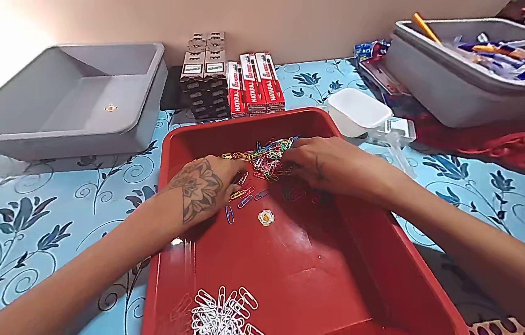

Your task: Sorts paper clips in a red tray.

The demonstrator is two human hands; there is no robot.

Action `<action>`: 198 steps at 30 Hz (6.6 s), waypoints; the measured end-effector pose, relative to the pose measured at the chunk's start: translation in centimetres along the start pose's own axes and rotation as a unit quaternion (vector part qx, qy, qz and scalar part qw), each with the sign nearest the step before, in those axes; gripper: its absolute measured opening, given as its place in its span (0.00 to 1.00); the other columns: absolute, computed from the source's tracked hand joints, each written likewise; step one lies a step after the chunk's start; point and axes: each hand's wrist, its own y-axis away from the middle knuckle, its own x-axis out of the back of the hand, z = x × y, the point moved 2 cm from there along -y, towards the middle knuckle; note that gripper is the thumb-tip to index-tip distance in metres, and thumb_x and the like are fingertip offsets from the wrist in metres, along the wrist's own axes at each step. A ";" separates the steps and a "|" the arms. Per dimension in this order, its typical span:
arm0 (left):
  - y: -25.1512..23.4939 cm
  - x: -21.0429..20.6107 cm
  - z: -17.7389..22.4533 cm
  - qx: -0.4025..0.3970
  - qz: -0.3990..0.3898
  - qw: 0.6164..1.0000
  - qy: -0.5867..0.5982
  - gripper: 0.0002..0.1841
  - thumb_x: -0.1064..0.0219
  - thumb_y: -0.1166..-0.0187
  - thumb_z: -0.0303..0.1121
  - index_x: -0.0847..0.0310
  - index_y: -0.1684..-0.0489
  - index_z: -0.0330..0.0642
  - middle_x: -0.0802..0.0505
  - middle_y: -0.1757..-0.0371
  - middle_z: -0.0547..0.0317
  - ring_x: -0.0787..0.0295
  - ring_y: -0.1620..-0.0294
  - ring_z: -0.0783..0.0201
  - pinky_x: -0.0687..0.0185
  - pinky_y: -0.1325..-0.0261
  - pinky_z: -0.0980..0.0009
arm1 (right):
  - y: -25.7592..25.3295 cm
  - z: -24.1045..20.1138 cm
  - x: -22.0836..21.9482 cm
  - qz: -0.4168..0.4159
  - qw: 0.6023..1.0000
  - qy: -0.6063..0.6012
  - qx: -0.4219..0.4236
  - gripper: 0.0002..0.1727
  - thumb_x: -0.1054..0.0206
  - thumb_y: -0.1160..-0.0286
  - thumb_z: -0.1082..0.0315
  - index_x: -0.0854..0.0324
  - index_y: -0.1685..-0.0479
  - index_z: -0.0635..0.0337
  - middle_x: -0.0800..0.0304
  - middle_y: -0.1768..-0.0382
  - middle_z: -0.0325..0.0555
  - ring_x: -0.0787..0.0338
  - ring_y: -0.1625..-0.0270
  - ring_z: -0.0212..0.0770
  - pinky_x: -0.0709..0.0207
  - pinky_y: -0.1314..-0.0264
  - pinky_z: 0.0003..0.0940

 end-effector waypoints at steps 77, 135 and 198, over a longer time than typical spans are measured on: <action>4.5 1.6 -0.9 -0.013 0.221 0.937 0.269 0.09 0.35 0.17 0.31 0.10 0.54 0.37 0.10 0.70 0.63 0.20 0.74 0.81 0.24 0.66 0.82 | -2.8 -1.7 -6.8 -0.019 0.873 -0.280 0.400 0.11 0.34 0.19 0.69 0.17 0.42 0.61 0.10 0.68 0.36 0.19 0.73 0.20 0.25 0.69 0.15; 5.7 -3.5 -3.6 0.150 0.407 0.754 0.493 0.16 0.50 0.09 0.40 0.25 0.34 0.45 0.17 0.53 0.62 0.19 0.61 0.76 0.21 0.59 0.77 | -11.4 0.4 -3.1 0.097 0.973 0.010 0.208 0.09 0.32 0.21 0.70 0.09 0.51 0.65 0.09 0.50 0.60 0.09 0.46 0.59 0.19 0.45 0.60; -3.9 1.6 0.4 0.030 -0.010 0.998 -0.062 0.08 0.31 0.19 0.32 0.11 0.56 0.36 0.10 0.59 0.46 0.10 0.55 0.47 0.17 0.53 0.51 | -10.4 6.7 -3.9 0.188 0.951 -0.065 0.235 0.08 0.29 0.22 0.67 0.10 0.53 0.62 0.09 0.58 0.51 0.08 0.53 0.50 0.17 0.52 0.52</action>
